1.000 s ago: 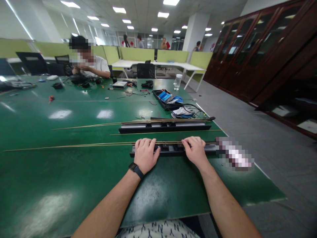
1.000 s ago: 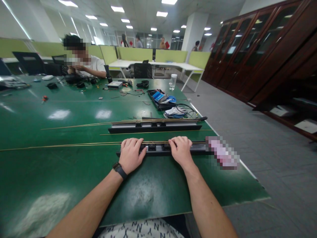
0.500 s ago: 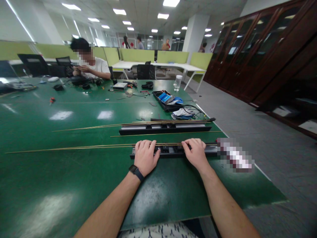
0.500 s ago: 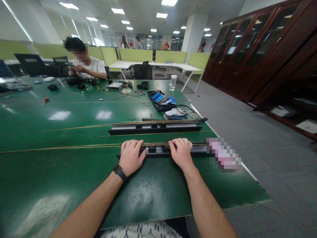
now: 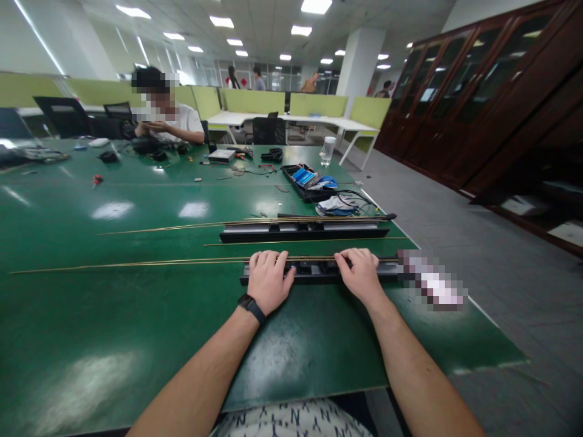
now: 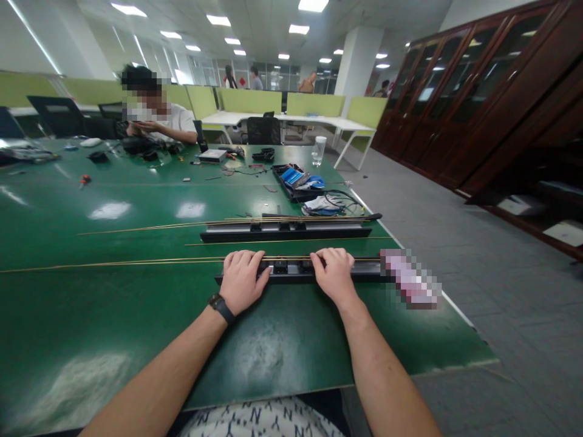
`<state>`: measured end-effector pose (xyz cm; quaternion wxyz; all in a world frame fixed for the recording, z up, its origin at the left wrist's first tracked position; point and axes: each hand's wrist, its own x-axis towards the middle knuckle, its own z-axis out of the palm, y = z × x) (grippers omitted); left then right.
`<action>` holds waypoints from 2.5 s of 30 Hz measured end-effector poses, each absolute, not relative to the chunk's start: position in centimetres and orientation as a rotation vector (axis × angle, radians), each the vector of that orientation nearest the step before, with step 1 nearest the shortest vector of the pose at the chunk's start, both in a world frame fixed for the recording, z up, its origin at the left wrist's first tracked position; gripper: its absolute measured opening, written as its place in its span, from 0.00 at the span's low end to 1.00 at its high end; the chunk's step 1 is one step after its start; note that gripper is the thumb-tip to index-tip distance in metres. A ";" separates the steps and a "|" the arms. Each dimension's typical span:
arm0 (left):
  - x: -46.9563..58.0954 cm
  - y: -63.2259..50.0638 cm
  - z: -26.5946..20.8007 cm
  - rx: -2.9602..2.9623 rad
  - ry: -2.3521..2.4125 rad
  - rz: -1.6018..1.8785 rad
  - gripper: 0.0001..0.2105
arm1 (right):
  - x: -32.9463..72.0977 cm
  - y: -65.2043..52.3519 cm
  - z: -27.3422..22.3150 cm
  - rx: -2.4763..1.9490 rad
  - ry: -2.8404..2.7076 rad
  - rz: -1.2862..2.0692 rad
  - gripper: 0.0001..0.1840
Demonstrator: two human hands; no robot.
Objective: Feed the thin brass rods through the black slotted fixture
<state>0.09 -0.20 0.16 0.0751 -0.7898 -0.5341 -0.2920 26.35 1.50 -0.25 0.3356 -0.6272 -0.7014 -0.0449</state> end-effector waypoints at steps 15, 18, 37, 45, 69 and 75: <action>0.0 -0.1 0.2 -2.368 -1.603 -0.858 0.17 | 26.3 1.6 0.0 -1.622 -1.834 -0.100 0.17; 0.0 -0.1 0.1 -2.366 -1.602 -0.853 0.17 | 26.4 1.7 0.0 -1.626 -1.839 -0.096 0.17; 0.0 0.0 0.2 -2.367 -1.581 -0.871 0.17 | 26.5 1.8 0.2 -1.633 -1.837 -0.071 0.15; 0.0 0.0 0.0 -2.365 -1.593 -0.869 0.17 | 26.5 1.7 0.1 -1.618 -1.844 -0.096 0.16; 0.0 -0.1 0.3 -2.368 -1.593 -0.863 0.17 | 26.4 1.6 0.2 -1.618 -1.857 -0.074 0.16; 0.0 0.0 0.1 -2.363 -1.586 -0.850 0.17 | 26.4 1.6 0.3 -1.630 -1.867 -0.076 0.15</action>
